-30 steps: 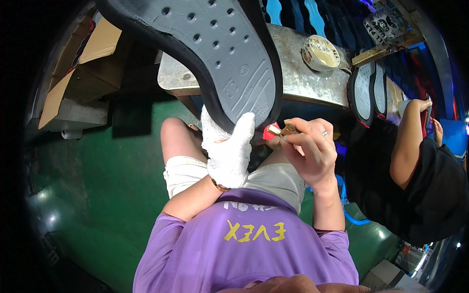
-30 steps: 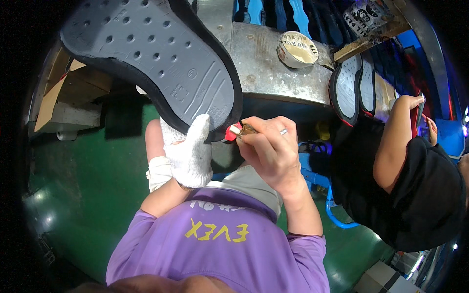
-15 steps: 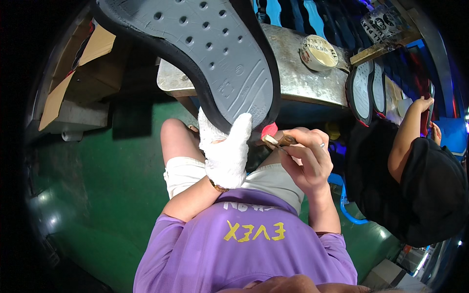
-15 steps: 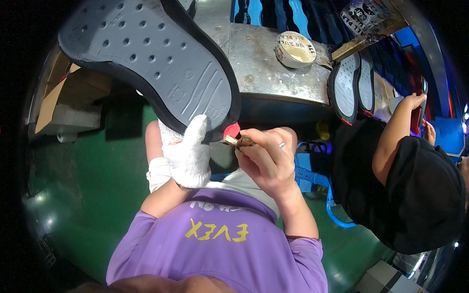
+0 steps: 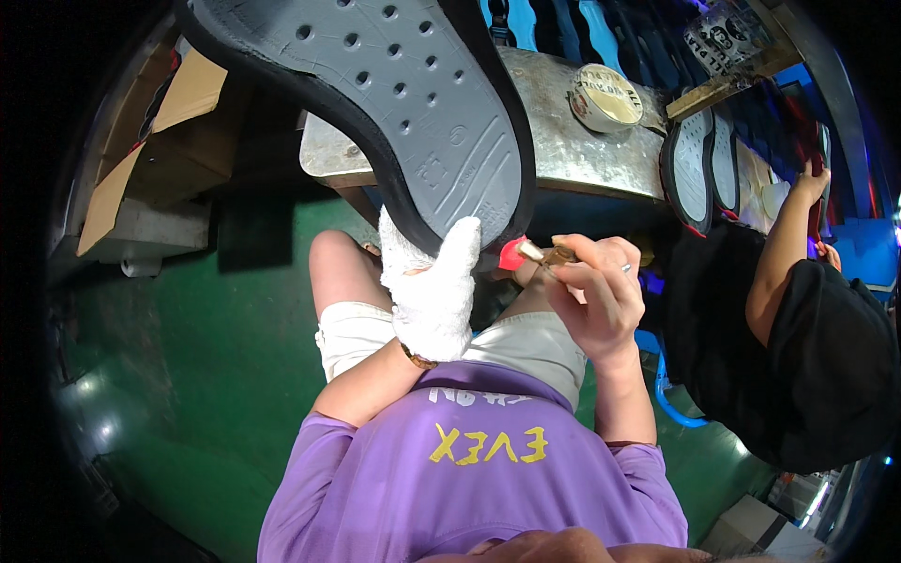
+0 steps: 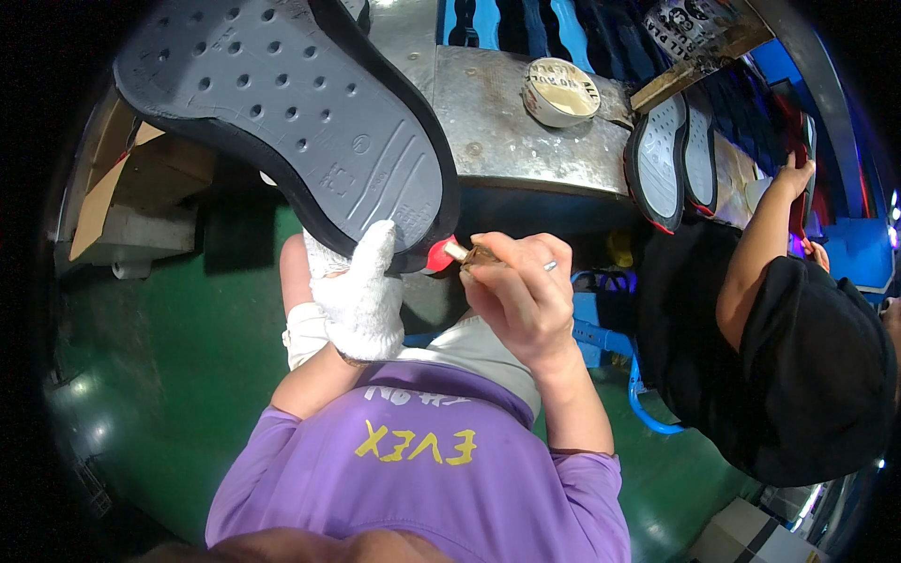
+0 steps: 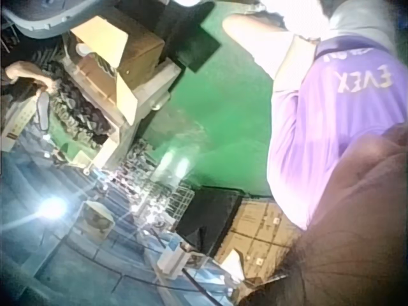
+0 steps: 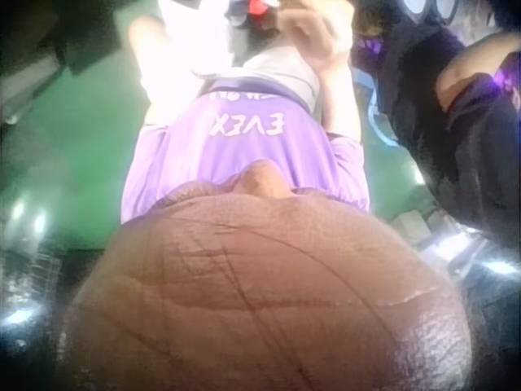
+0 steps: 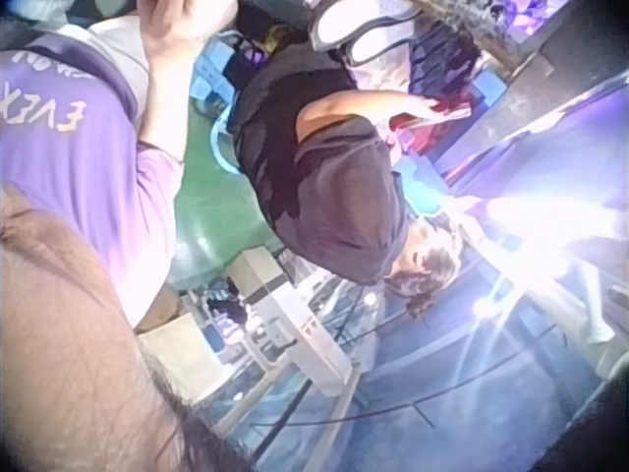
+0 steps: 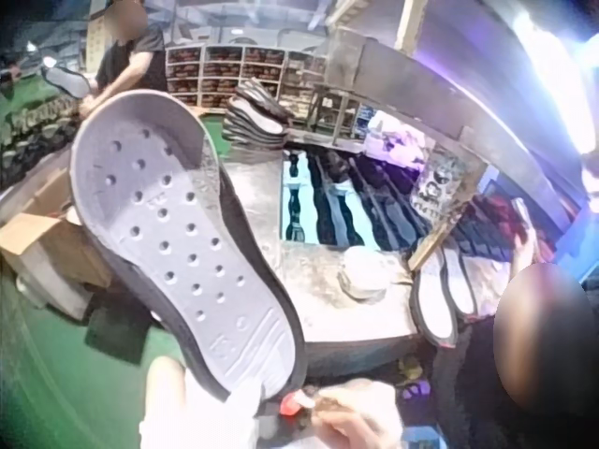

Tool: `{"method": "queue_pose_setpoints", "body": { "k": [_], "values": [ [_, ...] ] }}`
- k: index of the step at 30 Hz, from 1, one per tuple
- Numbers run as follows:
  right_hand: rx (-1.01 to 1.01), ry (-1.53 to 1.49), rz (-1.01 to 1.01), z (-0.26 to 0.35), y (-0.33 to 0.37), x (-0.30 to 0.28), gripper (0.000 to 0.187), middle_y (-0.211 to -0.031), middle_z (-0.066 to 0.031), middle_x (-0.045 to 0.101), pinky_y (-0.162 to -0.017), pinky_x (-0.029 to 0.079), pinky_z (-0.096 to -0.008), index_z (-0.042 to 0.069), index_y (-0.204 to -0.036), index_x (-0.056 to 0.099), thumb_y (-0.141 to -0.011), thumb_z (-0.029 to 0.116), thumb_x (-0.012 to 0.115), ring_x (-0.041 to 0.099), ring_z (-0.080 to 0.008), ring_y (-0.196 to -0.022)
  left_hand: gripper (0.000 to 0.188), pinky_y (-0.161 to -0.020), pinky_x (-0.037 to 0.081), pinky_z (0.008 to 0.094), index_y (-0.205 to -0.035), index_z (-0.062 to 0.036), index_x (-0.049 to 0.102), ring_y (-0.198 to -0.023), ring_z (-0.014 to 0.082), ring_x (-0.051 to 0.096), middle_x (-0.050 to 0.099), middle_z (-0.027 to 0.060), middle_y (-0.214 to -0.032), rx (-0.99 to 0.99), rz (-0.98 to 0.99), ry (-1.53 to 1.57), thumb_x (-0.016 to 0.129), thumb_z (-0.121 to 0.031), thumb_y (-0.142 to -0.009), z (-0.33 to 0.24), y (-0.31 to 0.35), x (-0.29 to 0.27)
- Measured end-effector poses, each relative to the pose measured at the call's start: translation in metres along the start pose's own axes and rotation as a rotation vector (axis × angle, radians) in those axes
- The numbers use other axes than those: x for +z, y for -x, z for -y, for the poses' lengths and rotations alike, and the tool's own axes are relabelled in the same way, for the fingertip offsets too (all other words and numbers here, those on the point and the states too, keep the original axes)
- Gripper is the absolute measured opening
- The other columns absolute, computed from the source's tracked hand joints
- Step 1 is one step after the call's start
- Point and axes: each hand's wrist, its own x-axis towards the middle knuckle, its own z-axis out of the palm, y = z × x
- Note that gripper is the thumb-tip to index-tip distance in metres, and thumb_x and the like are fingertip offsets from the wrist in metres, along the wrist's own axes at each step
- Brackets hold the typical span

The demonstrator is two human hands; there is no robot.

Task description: The person sits on the floor and applies glue to the soles of several shoes using a small brush. They repeatedly dip the brush into a container and spread the adhesive along the edges of the shoe soles, handling each shoe one at a time.

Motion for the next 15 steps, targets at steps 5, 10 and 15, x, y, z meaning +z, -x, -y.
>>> {"method": "queue_pose_setpoints", "body": {
  "k": [5,10,15],
  "values": [
    [-0.028,-0.031,0.031,0.012,0.006,-0.002,0.031,-0.111,-0.0057,0.070,-0.087,0.046,-0.0398,0.009,-0.088,0.066,-0.064,0.001,0.084,0.065,-0.0214,-0.082,0.056,-0.091,0.058,0.0331,-0.145,-0.0041,0.042,-0.110,0.0220,0.067,0.063,0.0134,-0.130,0.021,0.014,-0.034,0.063,0.006,-0.094,-0.002,0.000,0.002],
    [0.002,-0.014,-0.001,0.008,0.007,-0.006,0.028,-0.108,-0.0080,0.071,-0.088,0.045,-0.0389,0.009,-0.089,0.066,-0.068,0.001,0.083,0.066,-0.0223,-0.079,0.056,-0.092,0.058,0.0334,-0.145,-0.0036,0.042,-0.111,0.0220,0.067,0.063,0.0135,-0.130,0.062,0.010,-0.072,0.063,0.006,-0.094,-0.001,0.005,0.001],
    [0.015,0.036,-0.057,0.002,0.004,-0.009,0.027,-0.108,-0.0102,0.071,-0.089,0.044,-0.0384,0.008,-0.093,0.064,-0.073,0.003,0.081,0.065,-0.0220,-0.077,0.052,-0.092,0.059,0.0342,-0.143,-0.0035,0.043,-0.109,0.0229,0.068,0.063,0.0143,-0.128,0.018,0.071,0.005,0.060,0.006,-0.095,-0.006,0.009,0.007]
  ]
}}
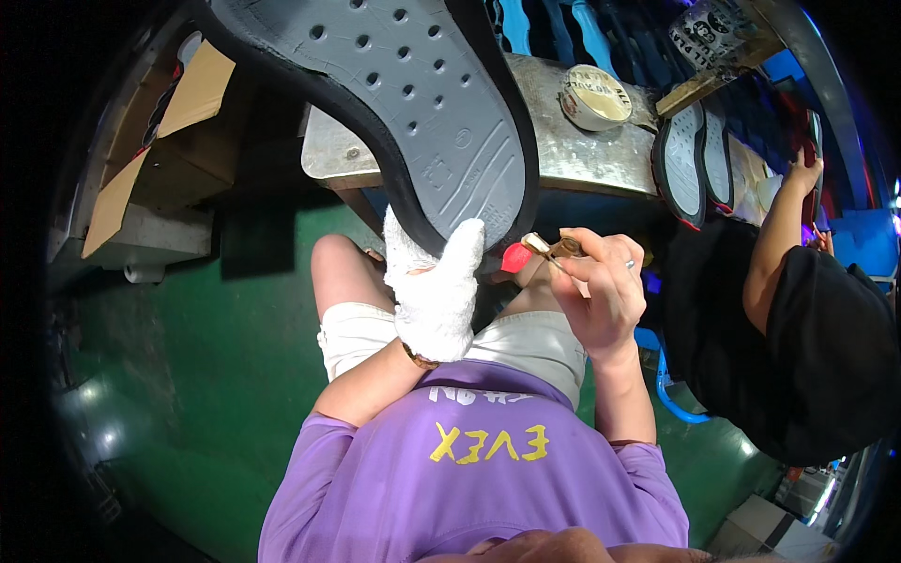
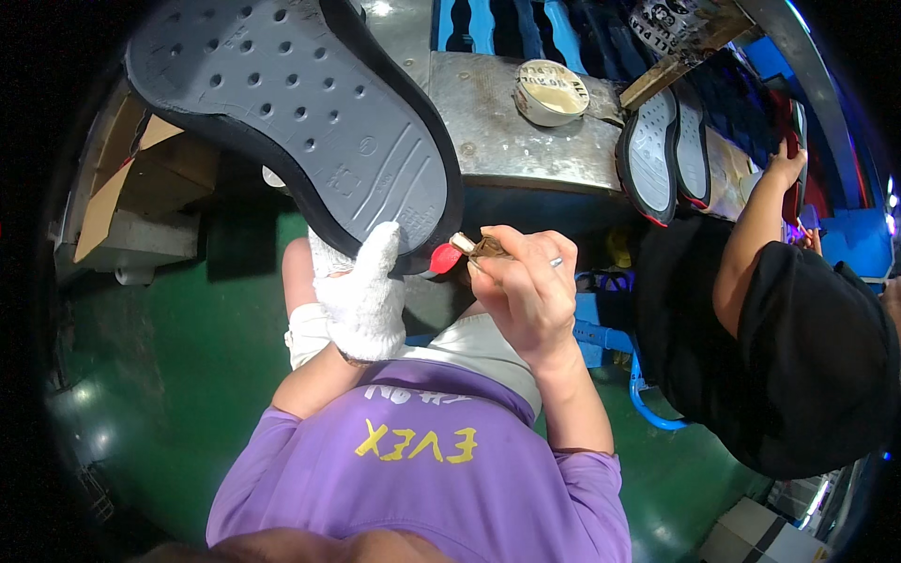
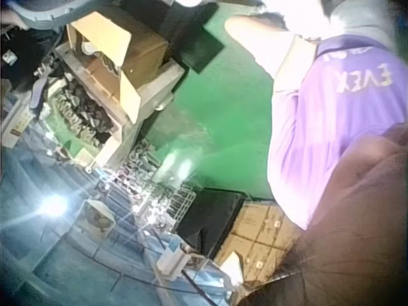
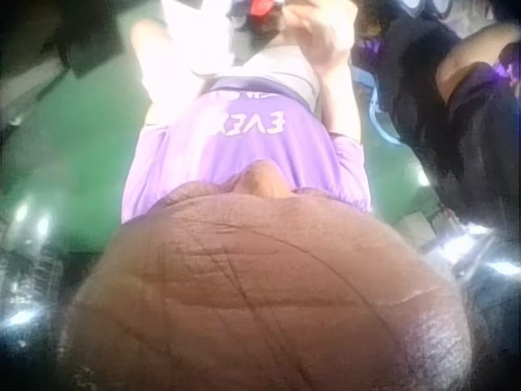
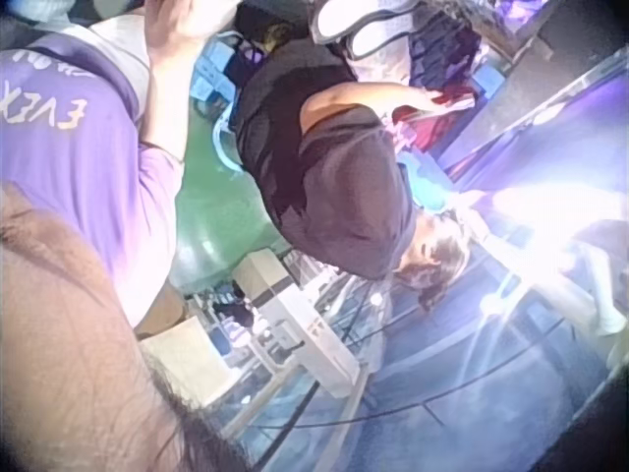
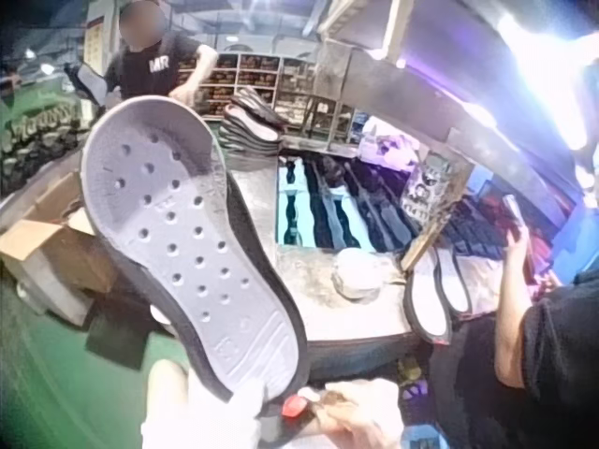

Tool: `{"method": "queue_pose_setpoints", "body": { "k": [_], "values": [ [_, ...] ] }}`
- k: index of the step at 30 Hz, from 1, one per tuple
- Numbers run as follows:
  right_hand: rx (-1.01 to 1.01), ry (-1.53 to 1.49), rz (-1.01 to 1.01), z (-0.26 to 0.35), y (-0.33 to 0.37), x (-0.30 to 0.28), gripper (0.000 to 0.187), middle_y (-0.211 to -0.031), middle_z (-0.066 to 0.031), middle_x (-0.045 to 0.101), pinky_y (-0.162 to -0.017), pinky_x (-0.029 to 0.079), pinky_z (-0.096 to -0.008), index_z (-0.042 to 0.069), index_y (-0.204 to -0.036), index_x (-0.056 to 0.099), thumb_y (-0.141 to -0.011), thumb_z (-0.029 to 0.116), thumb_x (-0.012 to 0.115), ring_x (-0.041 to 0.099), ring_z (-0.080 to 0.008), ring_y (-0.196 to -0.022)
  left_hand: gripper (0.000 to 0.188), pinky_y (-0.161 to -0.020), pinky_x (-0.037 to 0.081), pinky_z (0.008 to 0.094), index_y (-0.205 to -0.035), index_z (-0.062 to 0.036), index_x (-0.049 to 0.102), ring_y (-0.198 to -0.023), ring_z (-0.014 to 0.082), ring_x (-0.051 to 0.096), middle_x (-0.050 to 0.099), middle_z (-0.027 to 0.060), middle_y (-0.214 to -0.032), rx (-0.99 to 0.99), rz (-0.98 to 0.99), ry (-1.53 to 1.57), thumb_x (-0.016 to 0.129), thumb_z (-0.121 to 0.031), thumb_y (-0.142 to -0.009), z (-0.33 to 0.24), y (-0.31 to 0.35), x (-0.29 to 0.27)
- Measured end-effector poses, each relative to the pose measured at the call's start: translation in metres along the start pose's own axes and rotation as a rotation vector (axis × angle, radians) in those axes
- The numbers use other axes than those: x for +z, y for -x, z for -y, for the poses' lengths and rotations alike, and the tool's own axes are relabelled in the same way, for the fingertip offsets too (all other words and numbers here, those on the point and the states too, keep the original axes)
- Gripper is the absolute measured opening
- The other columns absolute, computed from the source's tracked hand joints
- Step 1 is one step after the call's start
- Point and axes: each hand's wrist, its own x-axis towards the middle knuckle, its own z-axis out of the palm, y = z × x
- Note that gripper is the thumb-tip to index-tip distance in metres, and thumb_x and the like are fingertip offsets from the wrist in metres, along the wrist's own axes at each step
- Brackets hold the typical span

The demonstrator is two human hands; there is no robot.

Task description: The person sits on the floor and applies glue to the soles of several shoes using a small brush. They repeatedly dip the brush into a container and spread the adhesive along the edges of the shoe soles, handling each shoe one at a time.

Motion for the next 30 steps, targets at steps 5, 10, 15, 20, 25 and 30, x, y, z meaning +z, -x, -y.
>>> {"method": "queue_pose_setpoints", "body": {
  "k": [5,10,15,20,25,30],
  "values": [
    [-0.043,-0.037,0.034,0.008,0.004,-0.003,0.027,-0.110,-0.0073,0.071,-0.086,0.046,-0.0386,0.009,-0.092,0.063,-0.072,0.003,0.082,0.065,-0.0215,-0.078,0.051,-0.092,0.059,0.0351,-0.143,-0.0037,0.042,-0.108,0.0240,0.068,0.063,0.0147,-0.129,-0.038,0.055,0.035,0.057,0.007,-0.096,-0.005,0.003,0.002],
    [-0.059,-0.070,0.086,0.019,0.005,-0.010,0.031,-0.112,-0.0059,0.070,-0.085,0.048,-0.0377,0.010,-0.092,0.064,-0.069,0.002,0.084,0.066,-0.0203,-0.079,0.053,-0.093,0.059,0.0362,-0.145,-0.0043,0.039,-0.111,0.0247,0.067,0.061,0.0152,-0.131,-0.012,0.066,0.024,0.055,0.008,-0.096,-0.005,0.004,0.005],
    [-0.054,-0.052,0.090,0.021,0.006,-0.014,0.032,-0.115,-0.0062,0.069,-0.088,0.047,-0.0387,0.009,-0.092,0.064,-0.069,0.002,0.084,0.066,-0.0203,-0.079,0.053,-0.094,0.059,0.0366,-0.144,-0.0040,0.039,-0.111,0.0252,0.067,0.061,0.0159,-0.131,0.015,0.064,0.040,0.055,0.008,-0.095,-0.006,0.006,0.007],
    [-0.009,0.006,0.021,0.009,0.006,-0.017,0.031,-0.113,-0.0088,0.070,-0.091,0.045,-0.0396,0.009,-0.095,0.064,-0.071,0.003,0.083,0.067,-0.0215,-0.079,0.051,-0.091,0.058,0.0346,-0.141,-0.0034,0.045,-0.107,0.0230,0.068,0.064,0.0137,-0.126,-0.007,0.049,0.051,0.061,0.007,-0.094,-0.009,0.007,0.011],
    [-0.004,0.021,0.014,0.011,0.001,-0.017,0.024,-0.106,-0.0143,0.073,-0.085,0.047,-0.0395,0.008,-0.095,0.063,-0.078,0.005,0.079,0.066,-0.0257,-0.077,0.048,-0.088,0.056,0.0327,-0.137,-0.0031,0.052,-0.104,0.0200,0.067,0.067,0.0103,-0.122,0.014,0.032,0.127,0.067,0.005,-0.092,-0.010,0.008,0.013],
    [-0.042,-0.075,0.086,0.016,0.003,-0.020,0.029,-0.112,-0.0074,0.070,-0.089,0.045,-0.0387,0.009,-0.092,0.064,-0.070,0.003,0.082,0.065,-0.0214,-0.075,0.050,-0.089,0.061,0.0358,-0.141,-0.0026,0.044,-0.106,0.0249,0.069,0.064,0.0156,-0.126,-0.029,0.047,0.024,0.057,0.008,-0.094,-0.013,0.006,0.011]
  ]
}}
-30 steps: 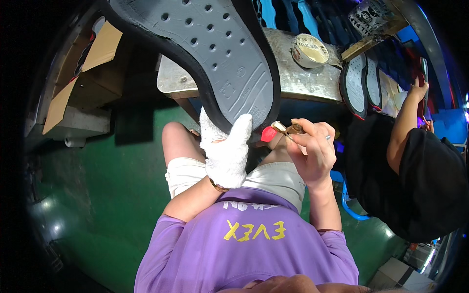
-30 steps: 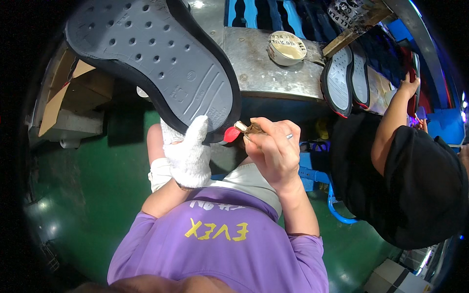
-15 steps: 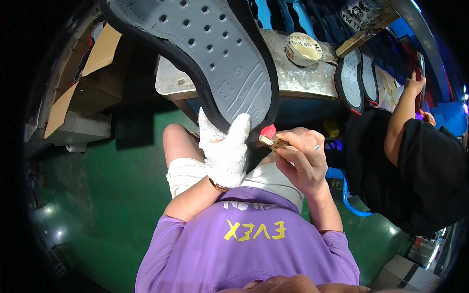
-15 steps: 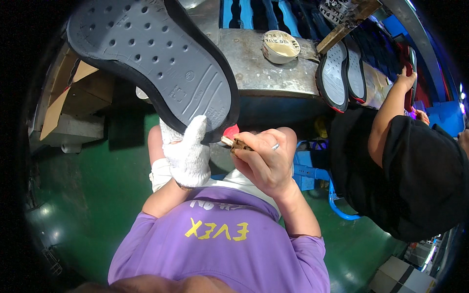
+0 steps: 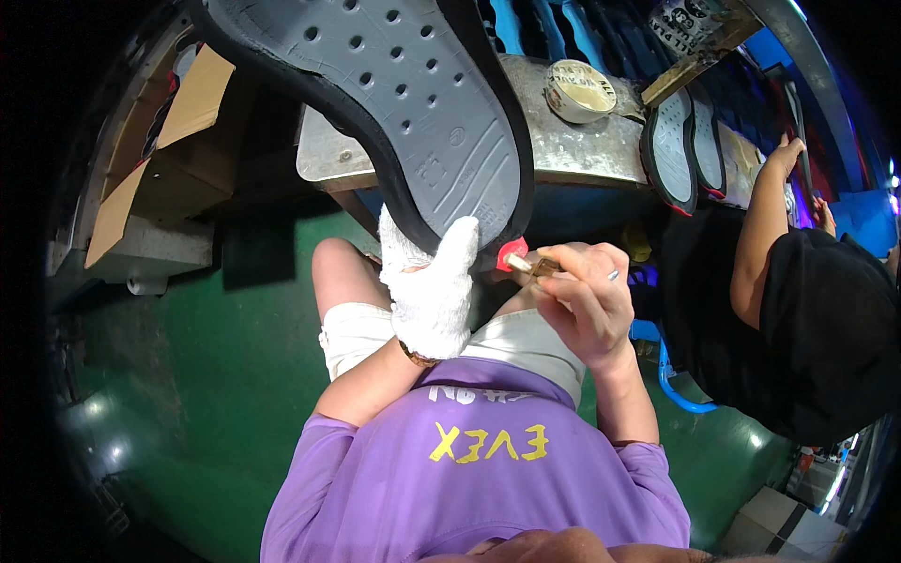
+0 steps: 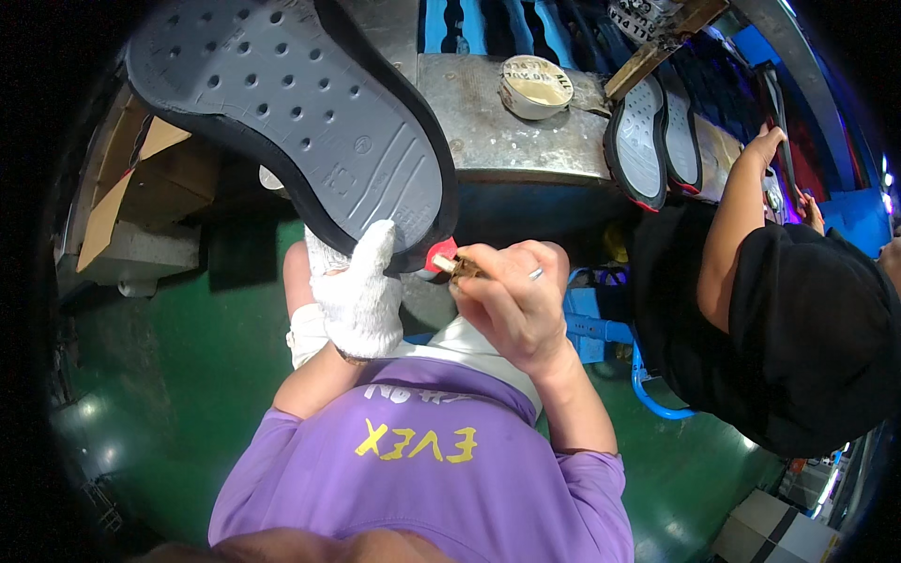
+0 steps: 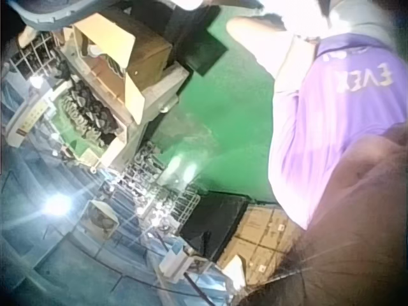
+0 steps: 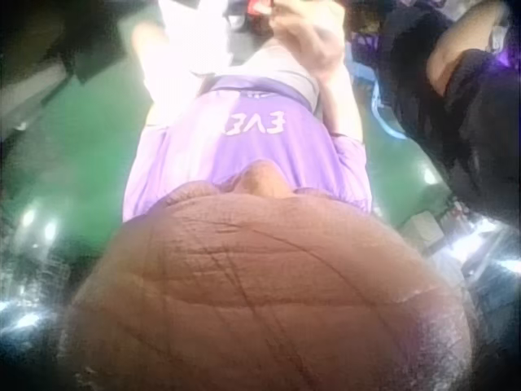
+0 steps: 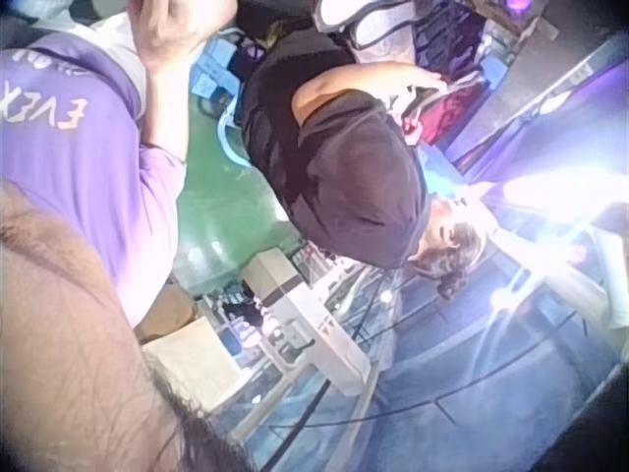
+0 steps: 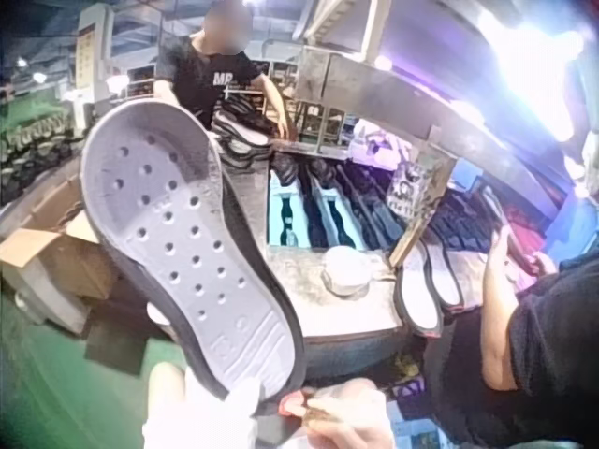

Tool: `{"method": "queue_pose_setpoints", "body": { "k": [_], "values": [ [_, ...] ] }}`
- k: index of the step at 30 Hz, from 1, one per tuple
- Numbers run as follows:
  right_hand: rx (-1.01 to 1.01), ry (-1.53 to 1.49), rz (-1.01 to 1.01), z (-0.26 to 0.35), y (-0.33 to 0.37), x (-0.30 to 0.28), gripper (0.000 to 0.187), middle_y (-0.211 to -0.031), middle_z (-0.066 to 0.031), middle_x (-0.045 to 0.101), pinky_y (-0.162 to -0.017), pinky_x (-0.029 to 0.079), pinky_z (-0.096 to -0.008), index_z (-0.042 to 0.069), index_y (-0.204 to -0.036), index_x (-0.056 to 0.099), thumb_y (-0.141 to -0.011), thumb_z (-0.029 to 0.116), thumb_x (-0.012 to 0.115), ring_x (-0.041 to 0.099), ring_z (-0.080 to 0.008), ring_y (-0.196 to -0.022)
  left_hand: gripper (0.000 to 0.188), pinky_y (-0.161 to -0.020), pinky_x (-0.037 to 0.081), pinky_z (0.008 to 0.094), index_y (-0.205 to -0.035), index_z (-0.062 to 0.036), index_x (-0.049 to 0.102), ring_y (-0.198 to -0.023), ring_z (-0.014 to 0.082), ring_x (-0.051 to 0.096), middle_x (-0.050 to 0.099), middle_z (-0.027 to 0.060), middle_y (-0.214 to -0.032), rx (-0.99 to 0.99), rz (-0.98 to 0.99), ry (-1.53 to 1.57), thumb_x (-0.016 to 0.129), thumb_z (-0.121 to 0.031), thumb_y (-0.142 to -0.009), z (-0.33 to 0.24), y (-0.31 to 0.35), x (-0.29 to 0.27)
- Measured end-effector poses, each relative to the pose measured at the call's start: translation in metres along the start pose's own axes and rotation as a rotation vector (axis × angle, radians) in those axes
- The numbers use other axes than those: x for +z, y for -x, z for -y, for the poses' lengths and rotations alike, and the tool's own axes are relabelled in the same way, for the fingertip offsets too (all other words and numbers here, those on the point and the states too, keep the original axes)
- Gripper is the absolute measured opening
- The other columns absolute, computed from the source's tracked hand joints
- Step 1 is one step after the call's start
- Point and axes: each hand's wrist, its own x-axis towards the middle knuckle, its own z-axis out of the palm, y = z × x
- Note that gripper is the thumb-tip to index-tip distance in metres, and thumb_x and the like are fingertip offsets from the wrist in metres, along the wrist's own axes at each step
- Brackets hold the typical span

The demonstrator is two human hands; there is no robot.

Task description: The person sits on the floor and applies glue to the soles of several shoes using a small brush. They repeatedly dip the brush into a container and spread the adhesive along the edges of the shoe soles, handling each shoe one at a time.

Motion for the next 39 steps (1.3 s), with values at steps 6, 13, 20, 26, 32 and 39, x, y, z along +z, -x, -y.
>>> {"method": "queue_pose_setpoints", "body": {
  "k": [6,13,20,26,32,39],
  "values": [
    [-0.020,-0.015,0.034,0.005,0.007,-0.001,0.029,-0.113,-0.0096,0.070,-0.083,0.048,-0.0379,0.008,-0.092,0.065,-0.070,0.002,0.083,0.065,-0.0224,-0.077,0.052,-0.090,0.060,0.0374,-0.143,-0.0042,0.044,-0.108,0.0249,0.068,0.064,0.0146,-0.126,0.009,-0.009,0.048,0.056,0.009,-0.094,0.004,-0.002,0.003],
    [0.232,-0.188,-0.292,-0.014,0.047,0.009,0.019,-0.106,-0.0191,0.073,-0.078,0.056,-0.0378,0.002,-0.086,0.064,-0.076,-0.004,0.078,0.071,-0.0307,-0.085,0.043,-0.096,0.060,0.0447,-0.134,-0.0009,0.054,-0.109,0.0295,0.069,0.067,0.0165,-0.120,-0.007,0.070,0.239,0.054,0.007,-0.091,-0.015,-0.055,0.002],
    [0.654,-0.334,-0.249,-0.027,0.119,0.083,0.015,-0.103,-0.0185,0.073,-0.083,0.056,-0.0397,0.001,-0.081,0.062,-0.083,0.000,0.076,0.071,-0.0317,-0.094,0.024,-0.077,0.064,0.0315,-0.112,0.0036,0.061,-0.098,0.0316,0.071,0.071,0.0169,-0.111,-0.379,-0.033,0.586,0.065,-0.004,-0.089,-0.074,-0.125,-0.027],
    [0.735,-0.336,-0.127,-0.037,0.166,0.121,0.013,-0.103,-0.0146,0.074,-0.081,0.057,-0.0386,0.002,-0.081,0.064,-0.084,0.008,0.075,0.072,-0.0303,-0.093,0.039,-0.092,0.062,0.0380,-0.122,0.0080,0.052,-0.108,0.0375,0.068,0.067,0.0218,-0.115,-0.509,0.062,0.695,0.066,-0.002,-0.087,-0.097,-0.113,-0.013],
    [0.835,-0.381,-0.184,-0.058,0.183,0.132,0.013,-0.100,-0.0147,0.075,-0.078,0.057,-0.0333,0.000,-0.082,0.065,-0.086,0.007,0.075,0.072,-0.0234,-0.089,0.024,-0.079,0.061,0.0311,-0.113,0.0003,0.064,-0.098,0.0226,0.072,0.074,0.0136,-0.101,-0.435,0.062,0.346,0.064,-0.011,-0.092,-0.070,-0.080,0.019],
    [1.109,-0.293,-0.066,-0.051,0.165,0.108,0.018,-0.083,-0.0086,0.074,-0.067,0.055,-0.0327,0.007,-0.095,0.075,-0.086,0.023,0.075,0.071,-0.0219,-0.073,0.049,-0.096,0.057,0.0423,-0.134,0.0042,0.056,-0.107,0.0267,0.069,0.068,0.0177,-0.122,-0.422,0.260,-0.115,0.051,0.003,-0.085,-0.025,-0.021,0.034]
  ]
}}
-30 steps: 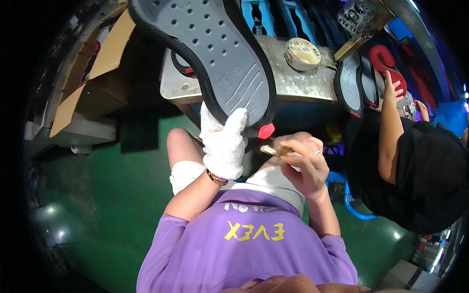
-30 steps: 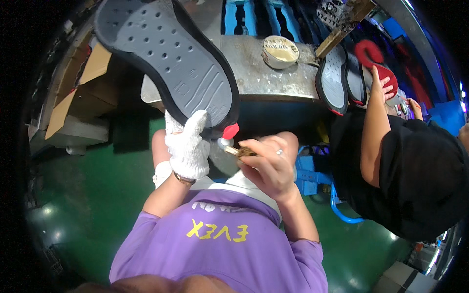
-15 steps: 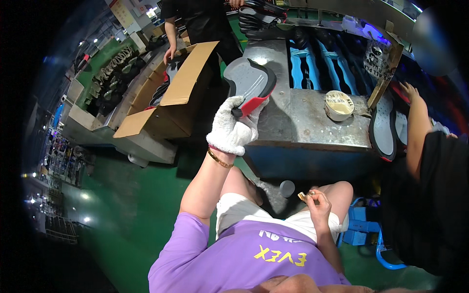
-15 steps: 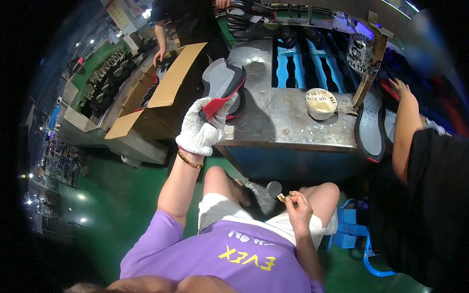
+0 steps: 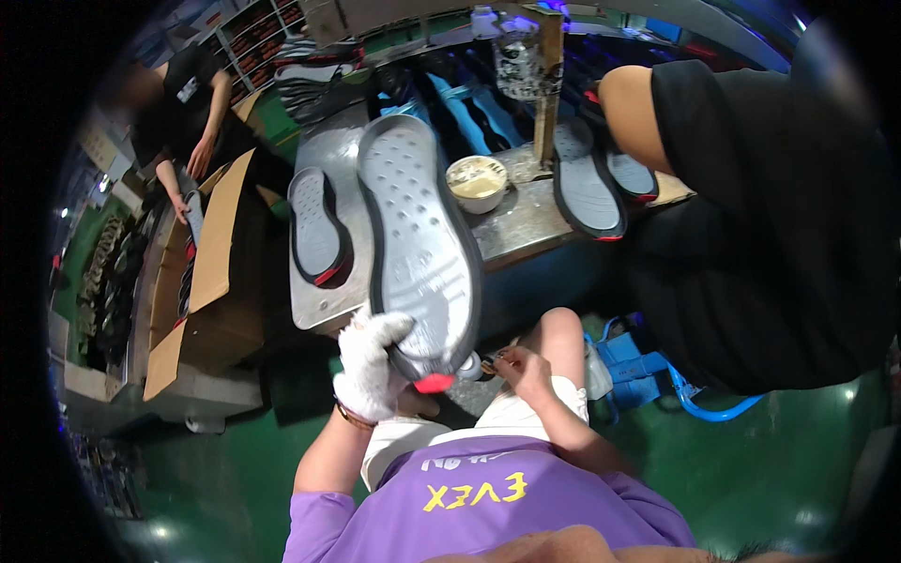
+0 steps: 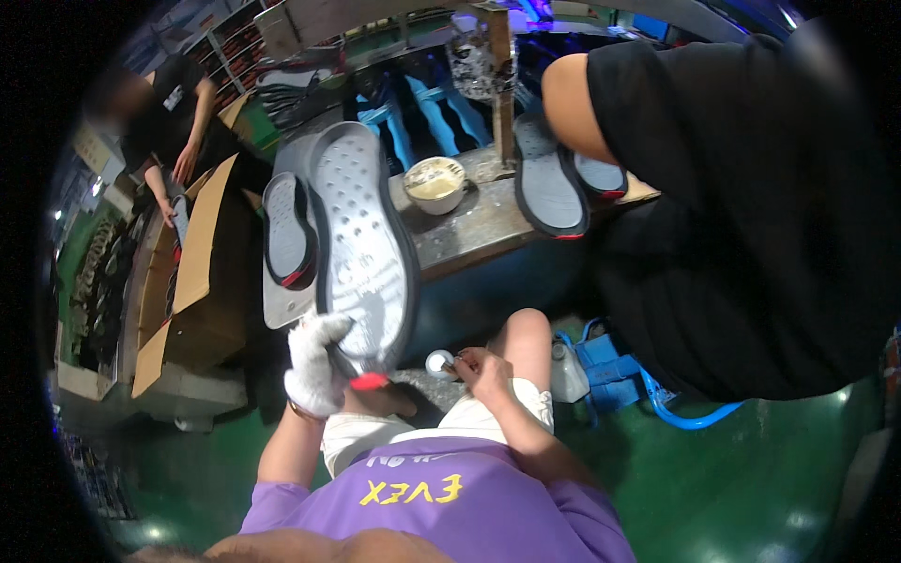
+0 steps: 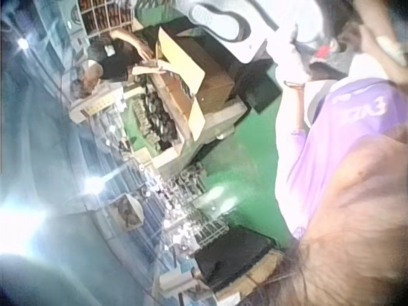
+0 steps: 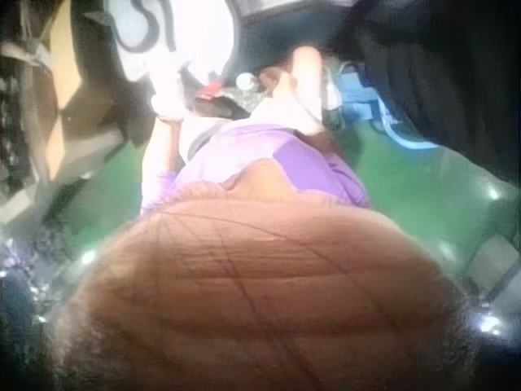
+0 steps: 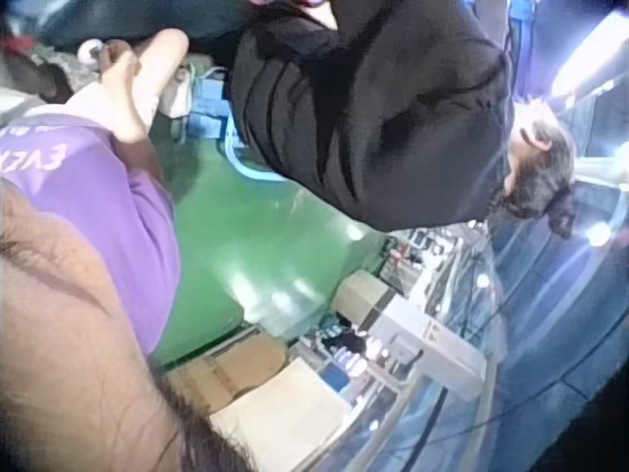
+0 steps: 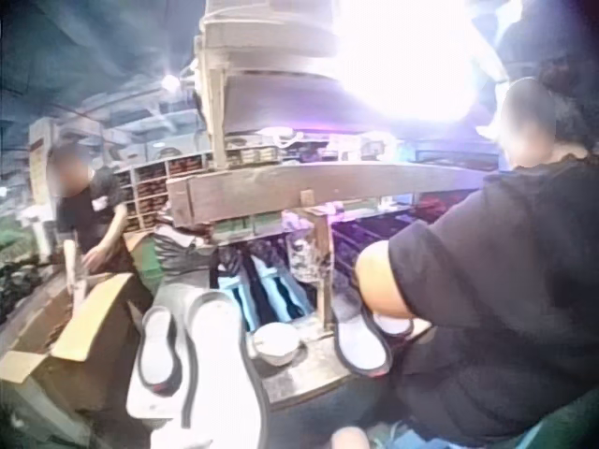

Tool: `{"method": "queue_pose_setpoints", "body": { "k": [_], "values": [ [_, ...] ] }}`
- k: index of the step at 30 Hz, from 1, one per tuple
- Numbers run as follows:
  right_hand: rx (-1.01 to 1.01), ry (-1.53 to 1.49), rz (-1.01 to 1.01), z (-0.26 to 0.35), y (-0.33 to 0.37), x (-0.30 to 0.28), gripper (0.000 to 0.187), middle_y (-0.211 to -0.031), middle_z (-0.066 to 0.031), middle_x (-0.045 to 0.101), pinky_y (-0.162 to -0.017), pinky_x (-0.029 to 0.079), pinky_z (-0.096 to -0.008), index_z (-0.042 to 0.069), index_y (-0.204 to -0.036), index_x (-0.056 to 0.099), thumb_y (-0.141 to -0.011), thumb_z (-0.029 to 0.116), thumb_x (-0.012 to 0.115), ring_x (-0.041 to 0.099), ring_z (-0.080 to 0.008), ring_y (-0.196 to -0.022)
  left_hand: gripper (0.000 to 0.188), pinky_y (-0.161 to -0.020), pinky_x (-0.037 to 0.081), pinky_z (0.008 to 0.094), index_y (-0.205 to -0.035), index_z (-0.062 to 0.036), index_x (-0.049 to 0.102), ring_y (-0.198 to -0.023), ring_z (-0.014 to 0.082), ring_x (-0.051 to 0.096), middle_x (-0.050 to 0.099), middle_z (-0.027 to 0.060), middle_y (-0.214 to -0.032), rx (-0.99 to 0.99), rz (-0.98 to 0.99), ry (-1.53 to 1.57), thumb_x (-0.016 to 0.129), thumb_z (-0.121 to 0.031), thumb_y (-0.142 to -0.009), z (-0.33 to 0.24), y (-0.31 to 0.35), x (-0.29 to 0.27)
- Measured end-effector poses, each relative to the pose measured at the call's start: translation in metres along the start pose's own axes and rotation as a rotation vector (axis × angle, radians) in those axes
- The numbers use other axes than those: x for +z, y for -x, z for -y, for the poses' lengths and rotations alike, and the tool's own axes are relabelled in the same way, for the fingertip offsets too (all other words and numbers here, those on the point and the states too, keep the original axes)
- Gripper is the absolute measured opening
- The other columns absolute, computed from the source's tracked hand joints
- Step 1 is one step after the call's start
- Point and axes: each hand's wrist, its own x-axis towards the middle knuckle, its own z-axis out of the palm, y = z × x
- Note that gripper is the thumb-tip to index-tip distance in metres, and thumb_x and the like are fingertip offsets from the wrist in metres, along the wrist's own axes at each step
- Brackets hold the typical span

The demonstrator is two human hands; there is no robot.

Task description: The person sits on the floor and applies glue to the soles of several shoes using a small brush. They repeatedly dip the brush into a container and spread the adhesive along the edges of the shoe soles, handling each shoe one at a time.

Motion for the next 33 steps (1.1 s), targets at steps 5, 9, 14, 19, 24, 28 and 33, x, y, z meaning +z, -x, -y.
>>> {"method": "queue_pose_setpoints", "body": {
  "k": [5,9,14,19,24,28,33],
  "values": [
    [-0.054,-0.322,0.036,-0.031,-0.011,0.015,0.017,-0.079,-0.0102,0.071,-0.065,0.052,-0.0284,0.002,-0.096,0.073,-0.086,0.016,0.076,0.064,-0.0168,-0.068,0.054,-0.093,0.054,0.0330,-0.134,0.0044,0.057,-0.103,0.0204,0.068,0.070,0.0133,-0.117,-0.075,0.142,-0.313,0.058,0.000,-0.079,0.042,-0.004,0.015],
    [-0.224,-0.178,-0.019,-0.021,-0.022,0.023,0.019,-0.083,-0.0115,0.072,-0.070,0.053,-0.0313,0.003,-0.098,0.073,-0.087,0.019,0.074,0.068,-0.0193,-0.074,0.051,-0.092,0.052,0.0304,-0.133,0.0012,0.060,-0.101,0.0162,0.064,0.070,0.0092,-0.117,-0.120,0.248,-0.391,0.065,-0.004,-0.083,0.068,-0.025,0.031],
    [-0.476,0.130,-0.226,-0.010,-0.030,0.015,0.023,-0.088,-0.0130,0.075,-0.077,0.054,-0.0350,0.003,-0.101,0.072,-0.089,0.023,0.072,0.072,-0.0224,-0.082,0.047,-0.088,0.050,0.0294,-0.129,0.0013,0.062,-0.094,0.0130,0.062,0.070,0.0071,-0.109,-0.083,0.283,-0.476,0.069,-0.010,-0.084,0.079,-0.062,0.063],
    [0.022,-0.049,0.106,-0.027,-0.015,0.009,0.029,-0.084,-0.0109,0.076,-0.077,0.055,-0.0386,0.008,-0.097,0.075,-0.089,0.036,0.072,0.074,-0.0269,-0.082,0.034,-0.080,0.050,0.0262,-0.117,0.0009,0.067,-0.086,0.0089,0.060,0.070,0.0043,-0.096,0.068,0.344,-0.460,0.071,-0.011,-0.086,0.101,-0.121,0.094],
    [0.063,-0.031,0.103,-0.021,-0.022,0.011,0.024,-0.085,-0.0112,0.077,-0.072,0.056,-0.0308,0.003,-0.100,0.076,-0.087,0.024,0.075,0.073,-0.0184,-0.075,0.034,-0.081,0.054,0.0341,-0.116,0.0006,0.066,-0.090,0.0154,0.064,0.070,0.0098,-0.103,-0.034,0.322,-0.402,0.065,-0.025,-0.092,0.113,-0.205,0.184],
    [0.046,0.001,0.069,-0.028,-0.026,0.017,0.025,-0.084,-0.0110,0.077,-0.070,0.056,-0.0298,0.003,-0.101,0.076,-0.088,0.025,0.075,0.073,-0.0179,-0.074,0.032,-0.082,0.056,0.0392,-0.119,-0.0035,0.062,-0.094,0.0244,0.068,0.069,0.0132,-0.104,0.172,0.523,-0.579,0.067,-0.025,-0.095,0.144,-0.243,0.195],
    [0.110,-0.175,0.073,-0.043,-0.030,0.026,0.018,-0.086,-0.0080,0.075,-0.070,0.056,-0.0261,-0.001,-0.093,0.072,-0.088,0.015,0.077,0.070,-0.0100,-0.077,0.046,-0.100,0.051,0.0451,-0.134,-0.0075,0.060,-0.114,0.0387,0.064,0.064,0.0215,-0.125,1.076,0.493,-1.089,0.069,-0.015,-0.089,0.072,-0.190,0.093]
  ]
}}
